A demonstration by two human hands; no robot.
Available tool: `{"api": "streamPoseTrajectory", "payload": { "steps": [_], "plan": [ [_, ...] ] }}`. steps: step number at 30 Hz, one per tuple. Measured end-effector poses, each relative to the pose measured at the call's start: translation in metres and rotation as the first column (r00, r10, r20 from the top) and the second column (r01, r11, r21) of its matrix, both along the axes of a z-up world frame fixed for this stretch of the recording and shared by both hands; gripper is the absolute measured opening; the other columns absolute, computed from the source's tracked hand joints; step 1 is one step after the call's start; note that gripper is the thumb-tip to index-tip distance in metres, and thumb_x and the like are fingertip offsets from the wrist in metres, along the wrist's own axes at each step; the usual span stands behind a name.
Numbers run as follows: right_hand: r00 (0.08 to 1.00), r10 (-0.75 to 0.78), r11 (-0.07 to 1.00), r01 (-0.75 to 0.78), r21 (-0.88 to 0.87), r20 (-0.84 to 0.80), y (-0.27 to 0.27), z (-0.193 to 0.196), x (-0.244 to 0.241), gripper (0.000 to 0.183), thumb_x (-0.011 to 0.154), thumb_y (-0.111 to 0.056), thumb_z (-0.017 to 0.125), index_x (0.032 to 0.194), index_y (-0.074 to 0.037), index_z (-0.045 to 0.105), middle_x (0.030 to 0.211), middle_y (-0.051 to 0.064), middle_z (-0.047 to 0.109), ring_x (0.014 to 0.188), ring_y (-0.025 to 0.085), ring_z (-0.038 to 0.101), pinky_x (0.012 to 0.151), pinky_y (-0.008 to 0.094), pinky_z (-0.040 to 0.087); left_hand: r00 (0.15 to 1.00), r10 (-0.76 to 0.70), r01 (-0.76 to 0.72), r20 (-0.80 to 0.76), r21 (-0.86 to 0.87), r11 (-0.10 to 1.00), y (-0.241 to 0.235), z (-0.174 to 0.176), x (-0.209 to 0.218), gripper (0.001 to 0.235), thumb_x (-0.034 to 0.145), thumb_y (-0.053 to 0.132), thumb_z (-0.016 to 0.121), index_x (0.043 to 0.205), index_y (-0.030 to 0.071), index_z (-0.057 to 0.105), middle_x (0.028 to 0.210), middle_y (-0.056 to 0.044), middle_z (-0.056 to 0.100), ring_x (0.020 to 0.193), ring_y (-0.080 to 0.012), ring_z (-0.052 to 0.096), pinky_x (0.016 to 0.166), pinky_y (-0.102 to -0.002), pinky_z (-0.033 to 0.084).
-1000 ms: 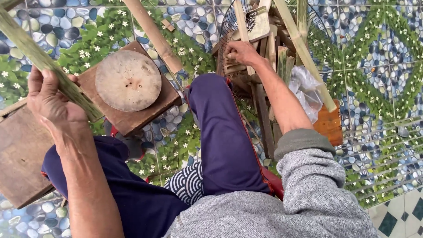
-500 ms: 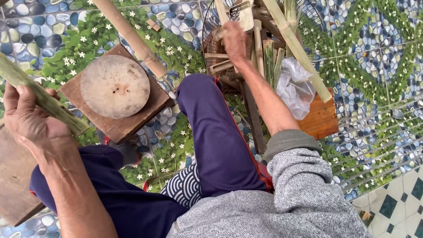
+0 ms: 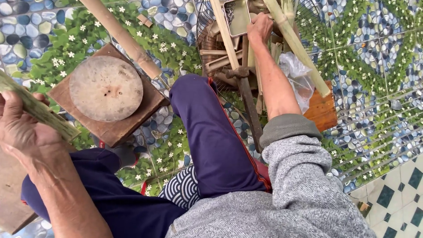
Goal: The person assembles a small bamboo frame by hand, fitting vertical bamboo pieces into a base and securing them with a horizontal crossbar. They repeatedly adjust the frame and handle bamboo pieces from a nearby pile.
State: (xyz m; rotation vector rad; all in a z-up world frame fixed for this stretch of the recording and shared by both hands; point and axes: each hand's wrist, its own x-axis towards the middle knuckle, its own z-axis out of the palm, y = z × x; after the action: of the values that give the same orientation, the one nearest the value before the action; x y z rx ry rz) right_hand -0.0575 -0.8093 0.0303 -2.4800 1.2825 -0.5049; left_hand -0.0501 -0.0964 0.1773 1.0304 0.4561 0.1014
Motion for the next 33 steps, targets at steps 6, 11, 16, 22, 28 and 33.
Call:
{"api": "streamPoseTrajectory", "payload": {
  "steps": [6,11,16,22,28,33],
  "plan": [
    [0.972,0.189,0.938,-0.138,-0.318,0.137,-0.085,-0.09,0.001,0.015,0.058,-0.015,0.074,0.057,-0.029,0.071,0.061,-0.006,0.074,0.057,0.022,0.071,0.058,0.039,0.055,0.998,0.053,-0.053,0.026,0.002,0.999,-0.006,0.008,0.004,0.036,0.098,0.002,0.083,0.132,0.006,0.075,0.109,-0.01,0.066,0.079,-0.0258,0.068,0.071,-0.036,0.068],
    [0.965,0.221,0.943,-0.173,-0.285,0.144,-0.058,-0.045,-0.025,0.006,0.06,-0.026,0.077,0.061,-0.032,0.077,0.06,-0.01,0.077,0.056,0.015,0.074,0.057,0.036,0.056,0.996,0.069,-0.064,0.056,-0.081,0.995,0.004,0.005,0.005,0.037,0.092,0.002,0.087,0.127,0.004,0.072,0.107,-0.013,0.069,0.079,-0.0292,0.069,0.071,-0.04,0.067],
    [0.967,0.185,0.951,-0.131,-0.28,0.174,-0.026,0.037,-0.088,0.019,0.061,-0.02,0.063,0.044,-0.023,0.056,0.045,-0.007,0.067,0.05,0.028,0.066,0.065,0.041,0.054,0.964,-0.267,0.222,-0.011,-0.521,0.824,0.103,-0.144,0.044,0.046,0.095,0.0,0.073,0.14,0.003,0.067,0.128,-0.019,0.075,0.12,-0.0236,0.074,0.103,-0.038,0.065],
    [0.999,0.025,0.978,-0.018,-0.206,0.031,-0.049,0.064,-0.125,0.021,0.061,-0.003,0.05,0.053,-0.022,0.044,0.065,-0.006,0.022,0.074,0.012,0.027,0.05,0.039,0.033,0.892,-0.405,0.441,0.2,-0.581,0.684,0.148,-0.206,0.051,0.038,0.108,0.013,0.066,0.145,0.012,0.071,0.169,-0.013,0.062,0.158,-0.0149,0.06,0.139,-0.03,0.051],
    [0.991,-0.01,0.997,0.019,-0.069,0.13,-0.067,0.062,-0.144,0.031,0.067,0.014,0.06,0.069,-0.015,0.072,0.063,-0.006,0.072,0.052,0.008,0.068,0.041,0.029,0.063,0.944,-0.326,0.313,-0.049,-0.178,0.933,0.082,-0.149,0.041,0.026,0.102,0.022,0.072,0.128,0.016,0.073,0.133,0.001,0.072,0.122,-0.0049,0.066,0.103,-0.018,0.05],
    [0.981,0.029,0.995,-0.01,-0.1,0.192,-0.096,0.022,-0.136,0.034,0.065,0.014,0.061,0.072,-0.018,0.072,0.069,-0.006,0.075,0.058,0.007,0.073,0.059,0.027,0.071,0.928,-0.315,0.291,-0.2,-0.14,0.946,0.068,-0.112,0.033,0.017,0.106,0.027,0.073,0.122,0.029,0.071,0.123,0.014,0.075,0.111,0.007,0.065,0.085,-0.011,0.044]
  ]
}}
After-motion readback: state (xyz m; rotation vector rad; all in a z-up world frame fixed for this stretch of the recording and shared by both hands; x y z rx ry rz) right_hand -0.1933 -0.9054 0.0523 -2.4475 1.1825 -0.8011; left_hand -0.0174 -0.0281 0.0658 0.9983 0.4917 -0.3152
